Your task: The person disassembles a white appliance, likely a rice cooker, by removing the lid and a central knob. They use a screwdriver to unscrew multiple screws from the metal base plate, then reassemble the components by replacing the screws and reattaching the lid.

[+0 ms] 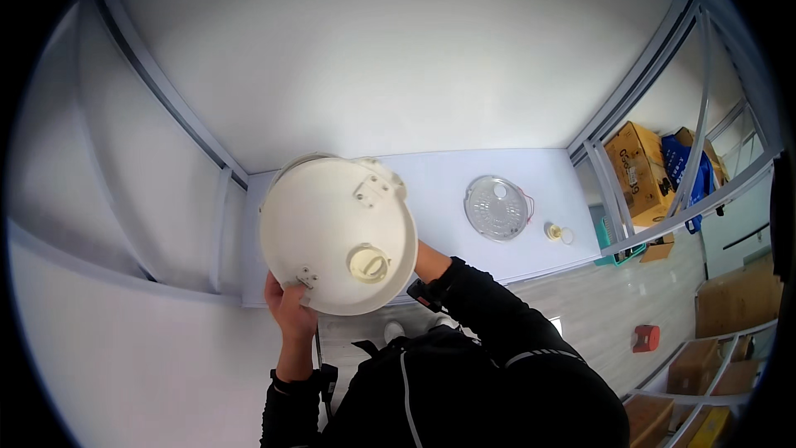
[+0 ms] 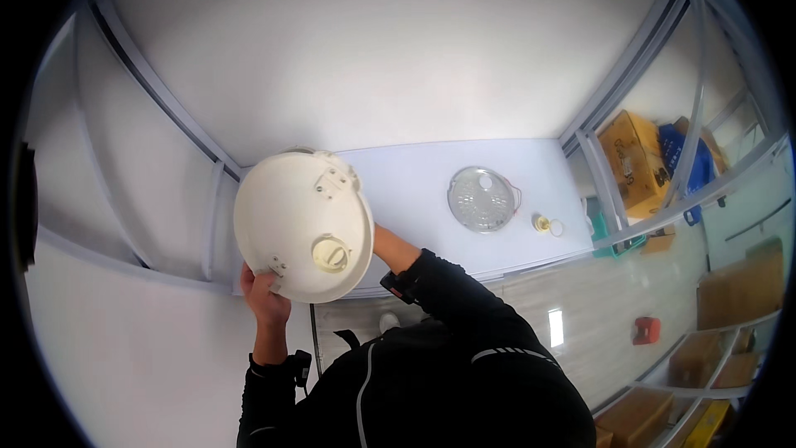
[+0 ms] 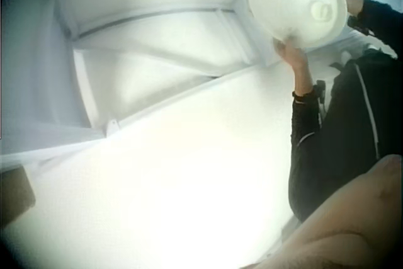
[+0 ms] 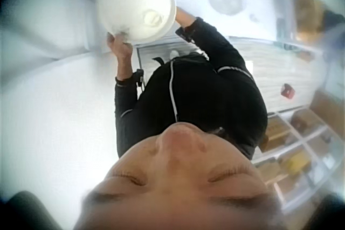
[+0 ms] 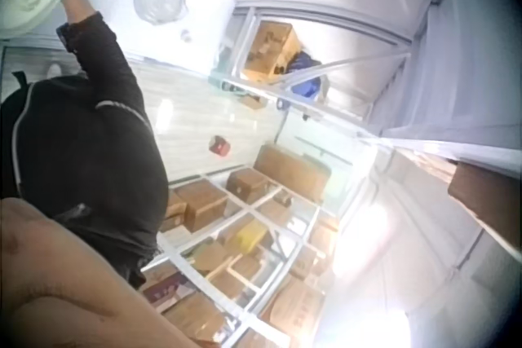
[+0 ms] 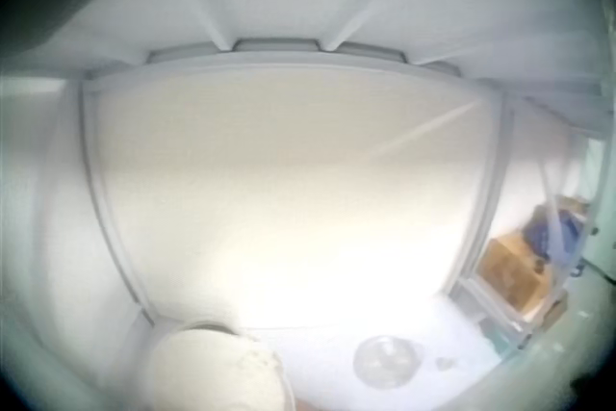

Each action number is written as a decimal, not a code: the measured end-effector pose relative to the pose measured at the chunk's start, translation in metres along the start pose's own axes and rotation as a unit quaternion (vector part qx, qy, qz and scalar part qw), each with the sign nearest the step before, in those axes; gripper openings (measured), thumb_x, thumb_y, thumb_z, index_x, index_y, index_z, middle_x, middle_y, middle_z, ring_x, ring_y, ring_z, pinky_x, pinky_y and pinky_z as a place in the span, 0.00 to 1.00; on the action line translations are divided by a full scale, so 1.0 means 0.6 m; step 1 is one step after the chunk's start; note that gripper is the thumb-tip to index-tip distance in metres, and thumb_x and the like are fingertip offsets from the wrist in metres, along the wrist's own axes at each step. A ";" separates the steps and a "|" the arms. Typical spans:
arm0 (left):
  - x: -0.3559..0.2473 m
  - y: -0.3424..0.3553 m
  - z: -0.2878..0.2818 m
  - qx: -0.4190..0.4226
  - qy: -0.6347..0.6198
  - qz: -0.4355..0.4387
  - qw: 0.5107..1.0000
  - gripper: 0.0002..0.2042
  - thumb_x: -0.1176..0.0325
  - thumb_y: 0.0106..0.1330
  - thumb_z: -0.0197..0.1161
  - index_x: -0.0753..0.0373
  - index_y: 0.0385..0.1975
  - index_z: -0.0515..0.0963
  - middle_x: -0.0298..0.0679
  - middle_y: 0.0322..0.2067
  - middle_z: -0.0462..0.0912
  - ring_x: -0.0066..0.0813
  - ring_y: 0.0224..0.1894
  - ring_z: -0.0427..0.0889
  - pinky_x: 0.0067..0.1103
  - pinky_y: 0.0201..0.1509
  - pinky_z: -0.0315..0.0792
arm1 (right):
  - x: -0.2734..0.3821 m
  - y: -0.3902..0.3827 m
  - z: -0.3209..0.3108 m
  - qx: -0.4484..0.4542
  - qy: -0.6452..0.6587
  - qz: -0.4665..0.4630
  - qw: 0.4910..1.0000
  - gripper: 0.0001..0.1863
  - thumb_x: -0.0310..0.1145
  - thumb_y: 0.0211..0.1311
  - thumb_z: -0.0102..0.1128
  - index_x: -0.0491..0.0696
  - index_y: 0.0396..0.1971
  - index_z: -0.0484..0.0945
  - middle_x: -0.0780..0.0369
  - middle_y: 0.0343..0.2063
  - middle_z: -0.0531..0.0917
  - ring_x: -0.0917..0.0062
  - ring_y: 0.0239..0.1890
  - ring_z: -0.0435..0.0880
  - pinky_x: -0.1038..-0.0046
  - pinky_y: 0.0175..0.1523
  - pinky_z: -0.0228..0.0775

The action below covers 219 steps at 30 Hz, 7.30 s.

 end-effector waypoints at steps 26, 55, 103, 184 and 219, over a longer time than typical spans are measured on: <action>0.308 0.054 0.102 0.123 0.466 -0.065 0.874 0.18 0.71 0.68 0.56 0.69 0.54 0.84 0.48 0.31 0.89 0.33 0.31 0.87 0.29 0.40 0.79 | 0.058 -0.287 -0.319 -0.324 -0.034 0.110 0.939 0.20 0.42 0.69 0.73 0.43 0.46 0.77 0.64 0.28 0.83 0.80 0.26 0.82 0.75 0.33 0.75; 0.360 -0.086 0.264 0.263 0.689 0.124 0.664 0.35 0.44 0.68 0.66 0.65 0.66 0.75 0.50 0.71 0.71 0.51 0.76 0.63 0.51 0.80 0.51 | 0.021 -0.302 -0.322 -0.126 -0.177 0.150 0.964 0.24 0.32 0.66 0.75 0.43 0.54 0.71 0.57 0.40 0.89 0.72 0.42 0.92 0.71 0.46 0.83; 0.369 -0.067 0.249 0.319 0.681 0.147 0.643 0.35 0.44 0.61 0.71 0.59 0.64 0.79 0.42 0.70 0.71 0.46 0.77 0.65 0.54 0.79 0.53 | -0.011 -0.275 -0.318 -0.159 -0.140 0.115 0.970 0.25 0.40 0.61 0.80 0.44 0.49 0.76 0.57 0.33 0.87 0.69 0.34 0.90 0.69 0.39 0.80; 0.363 -0.041 0.244 0.377 0.676 0.095 0.626 0.35 0.41 0.59 0.72 0.51 0.66 0.79 0.39 0.71 0.71 0.44 0.77 0.65 0.53 0.81 0.50 | 0.082 -0.207 -0.298 -0.015 -0.441 0.220 0.870 0.16 0.31 0.59 0.69 0.46 0.46 0.77 0.50 0.39 0.84 0.50 0.43 0.86 0.54 0.41 0.79; 0.361 -0.039 0.244 0.380 0.671 0.069 0.633 0.34 0.43 0.57 0.73 0.55 0.62 0.80 0.38 0.71 0.71 0.40 0.78 0.64 0.50 0.82 0.47 | 0.094 -0.221 -0.292 -0.006 -0.434 0.198 0.879 0.18 0.29 0.60 0.68 0.46 0.50 0.77 0.52 0.40 0.82 0.51 0.42 0.85 0.54 0.43 0.78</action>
Point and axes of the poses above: each hand's wrist, its own y-axis towards the middle knuckle, its own z-axis out of the palm, x = y × z, the point moved 4 cm from there along y, towards the middle knuckle
